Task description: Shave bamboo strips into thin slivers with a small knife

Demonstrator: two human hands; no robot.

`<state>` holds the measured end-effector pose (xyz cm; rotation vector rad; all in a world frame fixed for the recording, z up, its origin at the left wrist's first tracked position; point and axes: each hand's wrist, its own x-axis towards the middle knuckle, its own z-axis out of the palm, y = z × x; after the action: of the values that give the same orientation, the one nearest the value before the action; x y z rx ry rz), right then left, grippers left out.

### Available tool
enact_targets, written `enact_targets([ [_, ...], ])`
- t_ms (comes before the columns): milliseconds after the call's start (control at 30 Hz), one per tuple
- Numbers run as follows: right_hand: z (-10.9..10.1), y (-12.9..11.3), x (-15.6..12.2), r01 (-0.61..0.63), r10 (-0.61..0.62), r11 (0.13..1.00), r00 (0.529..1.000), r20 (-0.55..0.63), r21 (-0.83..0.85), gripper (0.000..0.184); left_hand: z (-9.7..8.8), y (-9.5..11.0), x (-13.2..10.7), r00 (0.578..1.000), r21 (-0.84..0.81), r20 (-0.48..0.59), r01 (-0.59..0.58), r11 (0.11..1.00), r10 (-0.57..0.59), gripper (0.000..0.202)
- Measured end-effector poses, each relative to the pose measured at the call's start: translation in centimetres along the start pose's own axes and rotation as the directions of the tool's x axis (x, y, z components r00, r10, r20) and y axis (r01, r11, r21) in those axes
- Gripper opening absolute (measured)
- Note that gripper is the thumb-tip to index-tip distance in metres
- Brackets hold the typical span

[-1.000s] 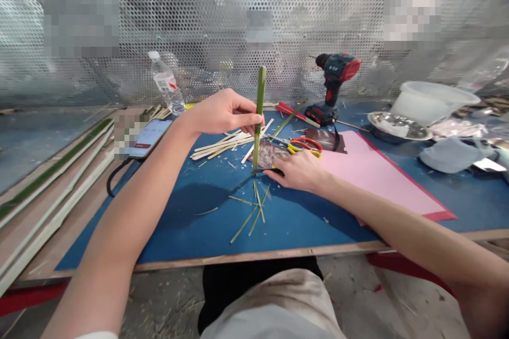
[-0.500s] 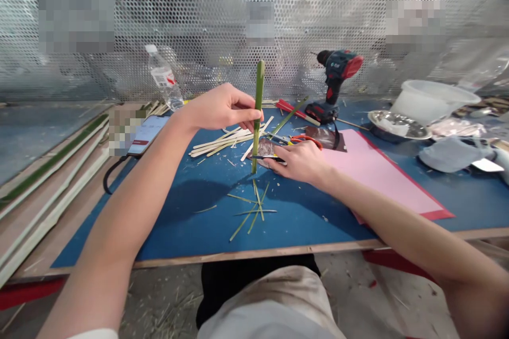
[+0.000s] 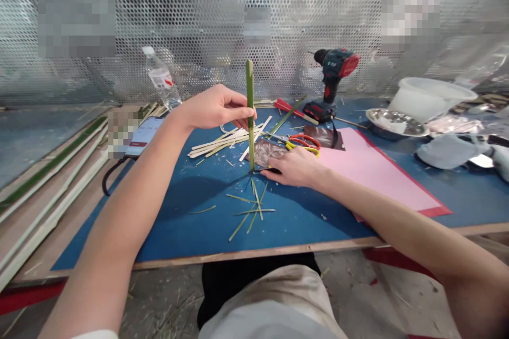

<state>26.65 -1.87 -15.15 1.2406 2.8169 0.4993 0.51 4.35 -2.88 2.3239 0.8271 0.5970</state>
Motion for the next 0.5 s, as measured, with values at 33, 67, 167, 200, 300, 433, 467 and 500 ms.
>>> enact_targets([
  [33,-0.04,0.10,0.01,0.009,-0.009,1.000,1.000,-0.001,-0.003,0.064,-0.06,-0.12,0.01,1.000,-0.005,0.003,0.003,1.000,-0.003,0.030],
  [67,-0.08,0.18,0.00,0.011,-0.011,1.000,1.000,-0.003,-0.005,0.064,-0.13,-0.26,0.01,1.000,-0.011,0.003,0.006,1.000,-0.006,0.029],
  [167,-0.12,0.38,-0.04,0.017,-0.017,1.000,1.000,-0.006,-0.002,0.064,-0.30,-0.70,0.00,1.000,-0.029,0.000,0.013,0.999,-0.013,0.030],
  [200,-0.11,0.46,-0.07,0.022,-0.022,1.000,1.000,-0.010,0.002,0.064,-0.34,-0.80,-0.02,1.000,-0.034,0.000,0.015,0.999,-0.015,0.031],
  [300,-0.06,0.81,-0.25,0.054,-0.052,0.998,0.997,-0.060,0.026,0.062,-0.36,-0.89,-0.09,1.000,-0.034,0.006,0.019,0.999,-0.018,0.032],
  [433,-0.30,1.04,-0.36,-0.044,0.056,0.998,0.967,-0.249,0.054,0.062,-0.31,-0.78,-0.15,1.000,-0.034,0.020,0.016,0.999,-0.016,0.032],
  [467,-0.43,0.97,-0.31,-0.084,0.096,0.995,0.952,-0.290,0.055,0.063,-0.28,-0.75,-0.15,1.000,-0.038,0.026,0.014,0.999,-0.013,0.031],
  [500,-0.58,0.85,-0.23,-0.112,0.124,0.992,0.941,-0.315,0.054,0.064,-0.26,-0.73,-0.15,0.999,-0.042,0.032,0.009,0.999,-0.008,0.031],
])
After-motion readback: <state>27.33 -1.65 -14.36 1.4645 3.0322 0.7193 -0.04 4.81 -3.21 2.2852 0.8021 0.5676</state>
